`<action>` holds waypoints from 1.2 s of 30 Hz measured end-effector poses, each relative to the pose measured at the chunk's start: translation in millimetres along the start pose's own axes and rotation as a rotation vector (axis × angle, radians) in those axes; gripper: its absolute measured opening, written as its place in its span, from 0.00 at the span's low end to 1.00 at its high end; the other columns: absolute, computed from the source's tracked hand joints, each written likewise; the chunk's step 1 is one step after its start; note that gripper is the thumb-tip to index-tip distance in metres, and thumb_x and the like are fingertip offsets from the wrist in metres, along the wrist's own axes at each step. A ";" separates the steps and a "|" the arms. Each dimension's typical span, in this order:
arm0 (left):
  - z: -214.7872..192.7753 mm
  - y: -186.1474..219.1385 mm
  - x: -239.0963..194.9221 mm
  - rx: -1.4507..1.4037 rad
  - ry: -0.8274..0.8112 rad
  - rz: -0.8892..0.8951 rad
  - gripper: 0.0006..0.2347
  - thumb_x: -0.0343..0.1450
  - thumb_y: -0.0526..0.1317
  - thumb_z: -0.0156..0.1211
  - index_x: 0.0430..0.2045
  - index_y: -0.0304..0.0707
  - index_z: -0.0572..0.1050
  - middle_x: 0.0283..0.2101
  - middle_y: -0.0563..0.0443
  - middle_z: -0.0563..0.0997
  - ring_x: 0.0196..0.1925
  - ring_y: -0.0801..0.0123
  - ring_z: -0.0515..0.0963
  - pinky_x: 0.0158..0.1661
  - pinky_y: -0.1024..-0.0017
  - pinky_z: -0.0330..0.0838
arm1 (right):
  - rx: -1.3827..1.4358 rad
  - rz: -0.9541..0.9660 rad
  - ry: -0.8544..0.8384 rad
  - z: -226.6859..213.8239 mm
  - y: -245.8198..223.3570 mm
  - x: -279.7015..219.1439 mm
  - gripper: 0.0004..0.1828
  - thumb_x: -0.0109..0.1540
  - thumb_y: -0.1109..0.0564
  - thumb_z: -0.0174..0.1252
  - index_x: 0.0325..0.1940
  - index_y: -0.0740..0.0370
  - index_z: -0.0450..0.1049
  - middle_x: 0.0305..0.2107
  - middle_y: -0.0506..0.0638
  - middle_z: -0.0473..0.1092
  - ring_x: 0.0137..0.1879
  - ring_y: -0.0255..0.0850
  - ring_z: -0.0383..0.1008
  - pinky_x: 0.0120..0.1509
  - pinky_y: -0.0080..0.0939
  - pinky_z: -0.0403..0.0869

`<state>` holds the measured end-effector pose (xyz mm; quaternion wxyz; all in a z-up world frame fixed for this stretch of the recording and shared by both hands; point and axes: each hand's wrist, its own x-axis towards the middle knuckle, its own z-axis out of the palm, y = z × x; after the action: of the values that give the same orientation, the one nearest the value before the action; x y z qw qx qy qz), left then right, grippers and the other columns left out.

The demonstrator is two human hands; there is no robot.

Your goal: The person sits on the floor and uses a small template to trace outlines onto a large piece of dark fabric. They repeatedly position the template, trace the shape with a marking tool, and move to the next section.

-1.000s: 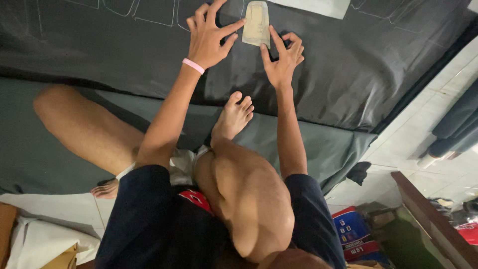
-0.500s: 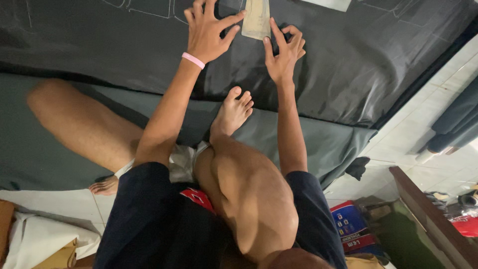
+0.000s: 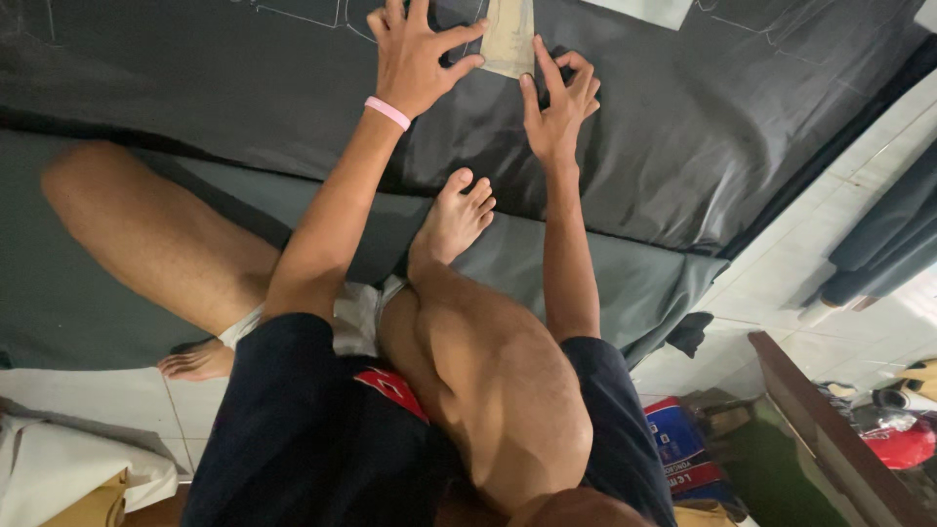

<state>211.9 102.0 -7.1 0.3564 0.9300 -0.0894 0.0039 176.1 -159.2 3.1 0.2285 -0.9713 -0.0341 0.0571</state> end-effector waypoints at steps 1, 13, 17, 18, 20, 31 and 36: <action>-0.7 3.7 3.9 0.038 -0.025 0.028 0.16 0.68 0.53 0.73 0.50 0.63 0.83 0.56 0.45 0.70 0.56 0.46 0.65 0.47 0.50 0.57 | -0.013 -0.003 -0.005 0.9 4.7 2.0 0.25 0.67 0.47 0.66 0.69 0.42 0.74 0.50 0.47 0.61 0.55 0.44 0.59 0.60 0.50 0.58; 158.3 113.8 2.1 1.415 -0.461 0.396 0.22 0.64 0.19 0.68 0.53 0.26 0.76 0.58 0.37 0.76 0.55 0.44 0.78 0.40 0.58 0.82 | 0.344 -0.448 -0.393 -65.2 -31.9 91.7 0.08 0.69 0.62 0.57 0.53 0.63 0.73 0.52 0.57 0.73 0.57 0.54 0.74 0.63 0.47 0.72; 165.0 112.5 -7.4 1.527 -0.388 0.328 0.22 0.66 0.19 0.70 0.55 0.25 0.78 0.58 0.34 0.78 0.57 0.41 0.76 0.45 0.52 0.82 | 0.356 -0.570 -0.460 -80.8 -68.4 106.8 0.06 0.70 0.59 0.58 0.49 0.64 0.74 0.41 0.57 0.77 0.45 0.57 0.79 0.50 0.49 0.77; 161.5 113.5 -7.0 1.594 -0.416 0.300 0.22 0.67 0.21 0.68 0.57 0.25 0.77 0.61 0.34 0.76 0.60 0.42 0.75 0.47 0.53 0.80 | 0.373 -0.542 -0.484 -83.2 -73.2 107.2 0.06 0.71 0.59 0.58 0.50 0.64 0.75 0.40 0.57 0.77 0.45 0.57 0.79 0.50 0.50 0.77; 153.0 119.0 -5.0 1.726 -0.468 0.245 0.22 0.68 0.23 0.63 0.59 0.26 0.75 0.67 0.34 0.72 0.67 0.43 0.72 0.49 0.54 0.74 | 0.405 -0.483 -0.529 -87.9 -77.4 105.5 0.06 0.73 0.59 0.56 0.50 0.63 0.76 0.39 0.58 0.77 0.44 0.58 0.78 0.49 0.50 0.76; 144.4 116.6 1.1 1.575 -0.506 0.346 0.23 0.66 0.22 0.66 0.58 0.29 0.77 0.63 0.33 0.74 0.63 0.43 0.74 0.46 0.51 0.80 | 0.312 -0.571 -0.550 -83.1 -76.6 113.5 0.06 0.71 0.59 0.55 0.48 0.60 0.77 0.41 0.54 0.78 0.44 0.55 0.78 0.49 0.50 0.75; 136.1 118.7 7.5 1.541 -0.548 0.378 0.27 0.65 0.19 0.66 0.61 0.30 0.74 0.64 0.33 0.73 0.62 0.44 0.75 0.44 0.58 0.81 | 0.199 -0.603 -0.529 -76.1 -66.4 109.7 0.07 0.68 0.58 0.55 0.47 0.59 0.78 0.40 0.53 0.78 0.44 0.54 0.78 0.49 0.49 0.74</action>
<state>191.6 -76.2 -29.5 -0.4198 0.8506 -0.2993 -0.1027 291.8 -123.2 90.1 0.3112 -0.8427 -0.3690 0.2384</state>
